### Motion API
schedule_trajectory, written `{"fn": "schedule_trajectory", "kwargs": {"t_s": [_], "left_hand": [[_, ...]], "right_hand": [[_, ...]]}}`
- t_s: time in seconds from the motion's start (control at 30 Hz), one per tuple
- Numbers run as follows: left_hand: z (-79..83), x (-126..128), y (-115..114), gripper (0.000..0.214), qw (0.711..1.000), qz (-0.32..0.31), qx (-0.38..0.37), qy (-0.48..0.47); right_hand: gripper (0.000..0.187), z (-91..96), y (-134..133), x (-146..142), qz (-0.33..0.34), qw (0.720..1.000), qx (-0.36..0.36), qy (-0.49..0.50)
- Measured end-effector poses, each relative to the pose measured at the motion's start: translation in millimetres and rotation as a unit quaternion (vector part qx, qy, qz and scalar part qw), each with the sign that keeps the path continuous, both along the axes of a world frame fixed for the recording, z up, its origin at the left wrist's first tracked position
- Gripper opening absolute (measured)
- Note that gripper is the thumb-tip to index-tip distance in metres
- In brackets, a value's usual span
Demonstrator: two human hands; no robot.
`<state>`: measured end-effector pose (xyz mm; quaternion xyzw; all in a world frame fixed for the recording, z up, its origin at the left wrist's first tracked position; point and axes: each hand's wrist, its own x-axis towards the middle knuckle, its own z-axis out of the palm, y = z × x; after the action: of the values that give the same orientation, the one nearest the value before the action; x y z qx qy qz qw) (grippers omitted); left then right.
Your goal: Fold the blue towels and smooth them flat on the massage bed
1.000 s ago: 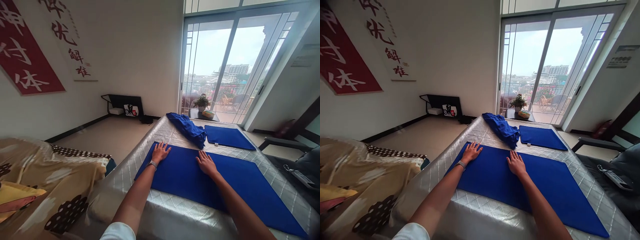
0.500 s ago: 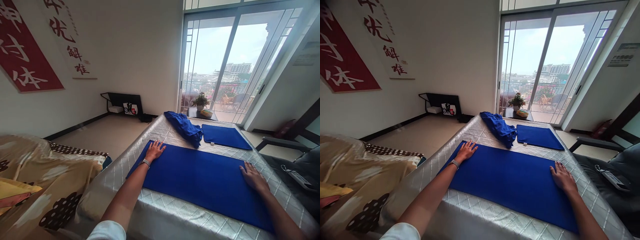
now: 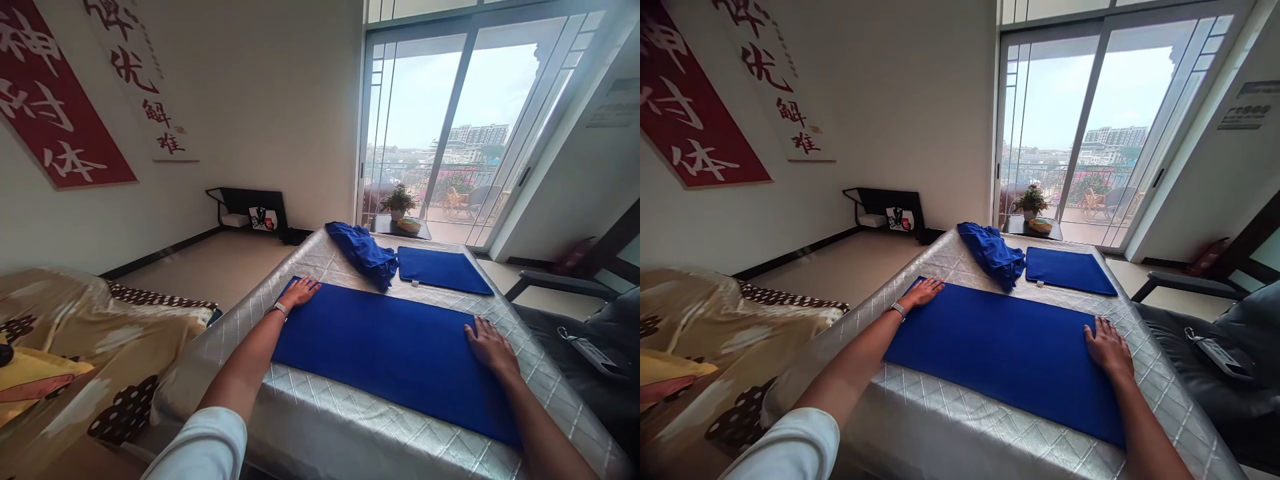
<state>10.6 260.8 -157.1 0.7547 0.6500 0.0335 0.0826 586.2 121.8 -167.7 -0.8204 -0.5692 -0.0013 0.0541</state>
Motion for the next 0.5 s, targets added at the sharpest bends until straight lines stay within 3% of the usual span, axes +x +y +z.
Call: {"fn": "schedule_trajectory", "kwargs": {"t_s": [0.23, 0.5], "left_hand": [[-2.9, -32.6, -2.0, 0.068, 0.998, 0.047, 0.03, 0.002], [-7.7, -33.5, -3.4, 0.066, 0.997, 0.049, 0.058, 0.007]], "right_hand": [[0.079, -8.4, 2.4, 4.0, 0.002, 1.0, 0.023, -0.003], [0.081, 1.2, 0.1, 1.9, -0.006, 1.0, 0.006, 0.015]]}}
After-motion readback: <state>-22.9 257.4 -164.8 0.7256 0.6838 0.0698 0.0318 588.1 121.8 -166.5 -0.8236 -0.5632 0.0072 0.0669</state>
